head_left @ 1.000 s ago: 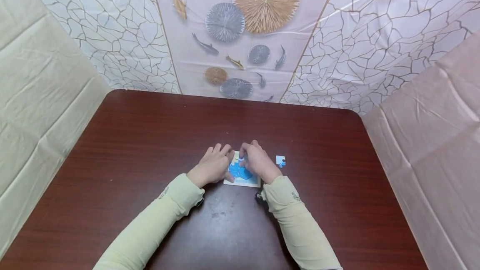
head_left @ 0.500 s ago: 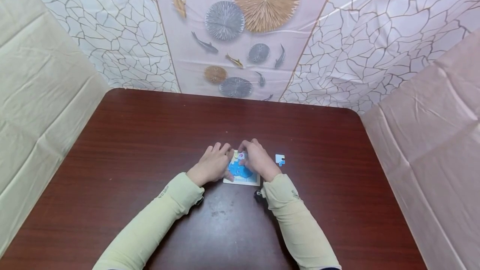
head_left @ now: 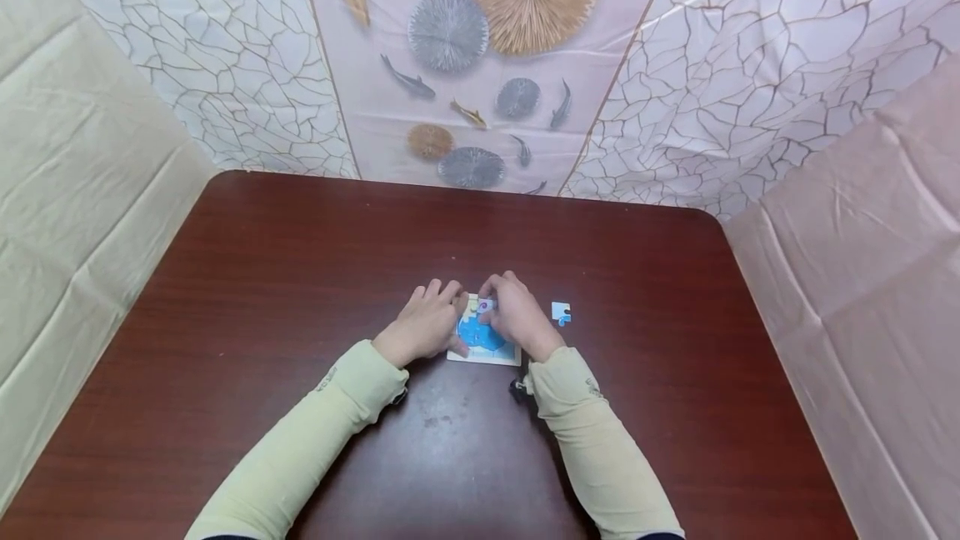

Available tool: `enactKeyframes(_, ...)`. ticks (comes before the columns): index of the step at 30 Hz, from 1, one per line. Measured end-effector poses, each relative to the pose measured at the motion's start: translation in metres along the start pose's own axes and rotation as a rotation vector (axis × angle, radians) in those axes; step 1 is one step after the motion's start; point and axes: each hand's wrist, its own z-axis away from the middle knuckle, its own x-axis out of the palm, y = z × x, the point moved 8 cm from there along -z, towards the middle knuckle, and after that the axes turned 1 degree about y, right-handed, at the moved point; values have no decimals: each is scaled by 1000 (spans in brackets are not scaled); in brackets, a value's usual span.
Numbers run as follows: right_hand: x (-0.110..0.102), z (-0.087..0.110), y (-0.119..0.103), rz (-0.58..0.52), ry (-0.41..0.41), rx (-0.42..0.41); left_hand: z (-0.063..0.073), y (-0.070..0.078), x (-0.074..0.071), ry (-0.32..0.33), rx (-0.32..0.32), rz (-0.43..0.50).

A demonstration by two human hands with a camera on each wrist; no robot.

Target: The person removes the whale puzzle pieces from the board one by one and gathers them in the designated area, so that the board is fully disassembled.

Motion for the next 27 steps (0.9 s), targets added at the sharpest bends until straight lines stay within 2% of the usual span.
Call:
enactKeyframes(5, -5, 6, -3, -42, 58, -30, -2, -2, -1, 3, -3, 6)
enactKeyframes(11, -7, 17, -6, -112, 72, -134, 0, 0, 1, -12, -11, 7)
enactKeyframes(13, -14, 22, -6, -128, 101, -154, 0, 1, 1, -21, -15, 3)
enactKeyframes(16, -35, 32, -1, -189, 189, -164, 0, 2, 2, -29, -14, 0)
enactKeyframes(22, -88, 54, 36, -374, 326, -104, 0, 4, 0, -28, -12, 16)
enactKeyframes(24, -102, 62, 54, -383, 353, -61, 0, 3, 0, -23, -11, 21)
enactKeyframes(27, -115, 70, 82, -322, 360, 2, 1, 3, 2, -27, -10, 14)
